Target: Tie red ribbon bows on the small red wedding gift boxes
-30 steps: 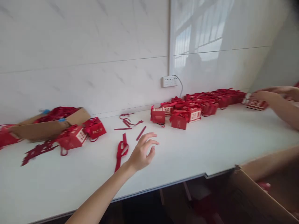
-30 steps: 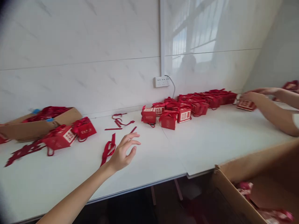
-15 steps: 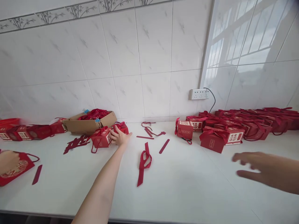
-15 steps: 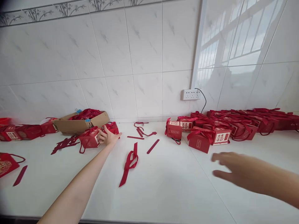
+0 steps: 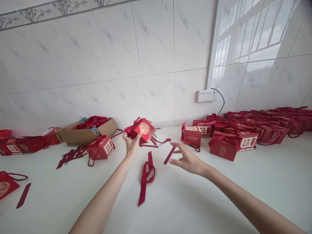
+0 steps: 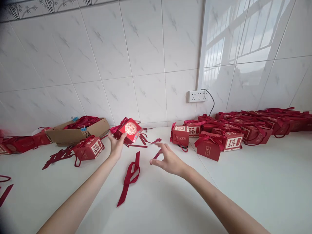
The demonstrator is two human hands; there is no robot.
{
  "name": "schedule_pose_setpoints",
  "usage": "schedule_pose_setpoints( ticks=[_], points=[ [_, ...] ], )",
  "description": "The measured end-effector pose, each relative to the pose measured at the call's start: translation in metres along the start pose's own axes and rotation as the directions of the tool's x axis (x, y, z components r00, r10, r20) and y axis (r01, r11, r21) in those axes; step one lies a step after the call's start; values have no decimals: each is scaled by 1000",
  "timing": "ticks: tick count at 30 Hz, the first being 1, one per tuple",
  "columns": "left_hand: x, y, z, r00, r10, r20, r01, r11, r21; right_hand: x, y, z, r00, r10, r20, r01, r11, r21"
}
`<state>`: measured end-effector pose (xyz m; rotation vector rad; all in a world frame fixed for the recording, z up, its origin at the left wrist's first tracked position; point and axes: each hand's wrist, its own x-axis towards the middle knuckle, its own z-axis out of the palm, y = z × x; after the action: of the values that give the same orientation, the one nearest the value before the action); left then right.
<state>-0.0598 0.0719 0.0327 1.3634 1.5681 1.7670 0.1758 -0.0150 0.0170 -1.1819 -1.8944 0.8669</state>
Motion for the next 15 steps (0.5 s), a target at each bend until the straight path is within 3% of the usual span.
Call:
schedule_pose_setpoints(
  ticks=[2,4,6,7,9,11,13,15],
  points=[
    [-29,19,11,993,-9,119,24,992,-125,7,10,13,980,-54,-193,91,978,190],
    [-57,36,18,942,-126,312,261,859,-441,7,18,18,949,-78,-304,182,927,329],
    [-79,47,20,816,-232,529,523,686,-506,1,23,15,940,-110,-324,241,885,398],
    [-87,49,20,757,-293,584,623,593,-510,-3,24,12,941,-117,-317,247,878,410],
    [-98,47,17,630,-444,637,774,428,-467,-11,25,6,954,-91,-286,206,891,404],
    [-104,40,15,515,-572,638,857,325,-401,-14,23,3,971,-33,-235,124,915,385],
    [-107,33,15,453,-625,635,891,298,-343,-14,22,2,981,1,-193,73,924,376],
    [-108,29,16,435,-631,643,901,306,-309,-13,23,3,984,26,-174,44,921,387]
  ],
)
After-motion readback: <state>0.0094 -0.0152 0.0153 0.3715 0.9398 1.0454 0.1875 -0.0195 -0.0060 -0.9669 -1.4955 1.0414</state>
